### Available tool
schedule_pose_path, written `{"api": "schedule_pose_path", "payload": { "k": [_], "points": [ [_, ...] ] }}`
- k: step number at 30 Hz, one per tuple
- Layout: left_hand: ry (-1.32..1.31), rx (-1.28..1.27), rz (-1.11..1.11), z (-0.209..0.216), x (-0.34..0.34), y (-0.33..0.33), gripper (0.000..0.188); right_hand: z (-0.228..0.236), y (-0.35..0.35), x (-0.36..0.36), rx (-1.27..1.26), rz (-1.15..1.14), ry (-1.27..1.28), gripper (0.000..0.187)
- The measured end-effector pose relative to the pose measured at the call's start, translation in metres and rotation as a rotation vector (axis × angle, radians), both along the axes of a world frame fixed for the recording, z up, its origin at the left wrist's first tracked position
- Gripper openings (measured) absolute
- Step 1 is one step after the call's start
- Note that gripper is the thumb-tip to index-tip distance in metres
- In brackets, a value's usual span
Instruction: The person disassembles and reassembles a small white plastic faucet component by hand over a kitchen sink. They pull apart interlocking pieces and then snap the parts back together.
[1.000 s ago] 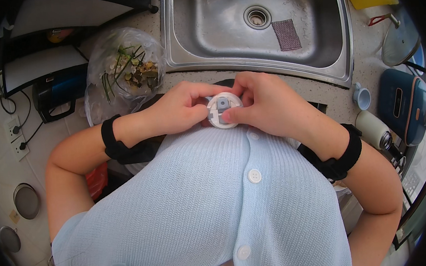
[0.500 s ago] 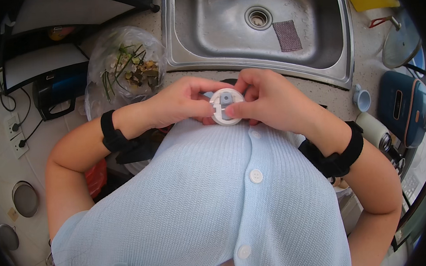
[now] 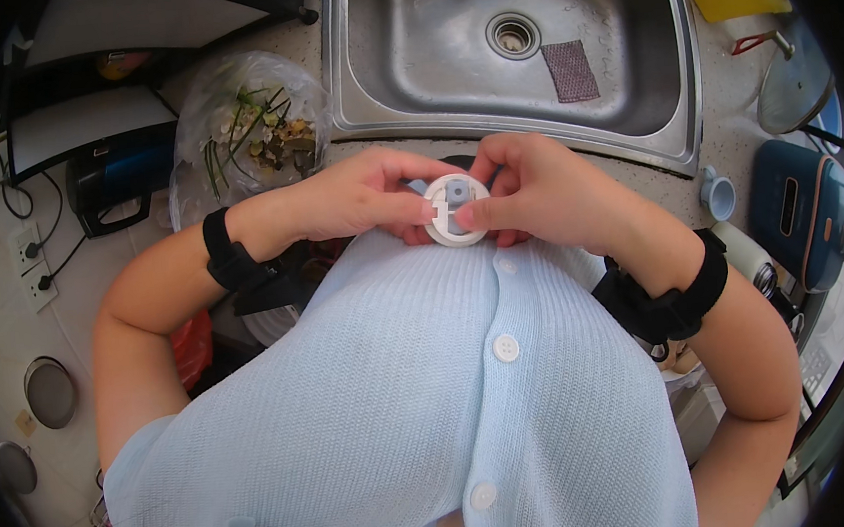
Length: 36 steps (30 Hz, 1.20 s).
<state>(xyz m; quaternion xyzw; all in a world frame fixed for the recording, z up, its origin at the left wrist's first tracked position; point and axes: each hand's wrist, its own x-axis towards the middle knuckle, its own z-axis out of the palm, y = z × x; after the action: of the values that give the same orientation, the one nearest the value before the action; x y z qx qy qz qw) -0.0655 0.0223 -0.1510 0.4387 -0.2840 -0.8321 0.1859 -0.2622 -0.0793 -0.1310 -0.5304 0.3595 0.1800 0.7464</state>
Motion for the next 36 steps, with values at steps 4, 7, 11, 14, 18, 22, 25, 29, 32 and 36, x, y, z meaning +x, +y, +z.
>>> {"api": "schedule_pose_path", "payload": {
  "k": [4,7,11,14,18,22,25,29,32,36],
  "points": [
    [-0.007,-0.037,0.007,-0.002,-0.001,0.001,0.047,0.004,0.003,0.003,-0.069,0.031,0.007,0.026],
    [-0.061,-0.071,0.035,-0.001,-0.006,0.001,0.047,0.004,0.005,0.004,-0.084,0.021,-0.001,0.027],
    [-0.070,-0.097,0.023,-0.003,-0.006,0.004,0.047,0.004,0.006,0.006,-0.084,0.026,-0.003,0.027],
    [-0.118,-0.225,0.034,-0.005,-0.007,0.007,0.036,0.005,0.008,0.006,-0.113,0.041,-0.004,0.027],
    [-0.081,-0.249,-0.005,0.000,-0.003,0.007,0.034,0.008,0.009,0.008,-0.135,0.053,0.007,0.027],
    [-0.088,-0.132,0.155,0.007,0.001,0.012,0.033,0.002,0.007,0.003,-0.083,0.012,-0.004,0.028],
    [-0.470,-1.023,-0.008,0.007,0.010,0.019,0.028,0.003,0.000,0.002,-0.012,0.026,0.005,0.027],
    [-0.541,-1.447,-0.052,-0.003,0.013,0.021,0.026,0.001,-0.005,0.003,0.015,0.040,0.017,0.027],
    [-0.545,-1.548,-0.082,-0.006,0.014,0.018,0.023,-0.001,-0.009,0.005,0.045,0.081,0.021,0.026],
    [-0.518,-1.573,0.017,-0.013,0.011,0.022,0.029,-0.001,-0.012,0.007,0.086,0.093,0.024,0.026]
  ]
}}
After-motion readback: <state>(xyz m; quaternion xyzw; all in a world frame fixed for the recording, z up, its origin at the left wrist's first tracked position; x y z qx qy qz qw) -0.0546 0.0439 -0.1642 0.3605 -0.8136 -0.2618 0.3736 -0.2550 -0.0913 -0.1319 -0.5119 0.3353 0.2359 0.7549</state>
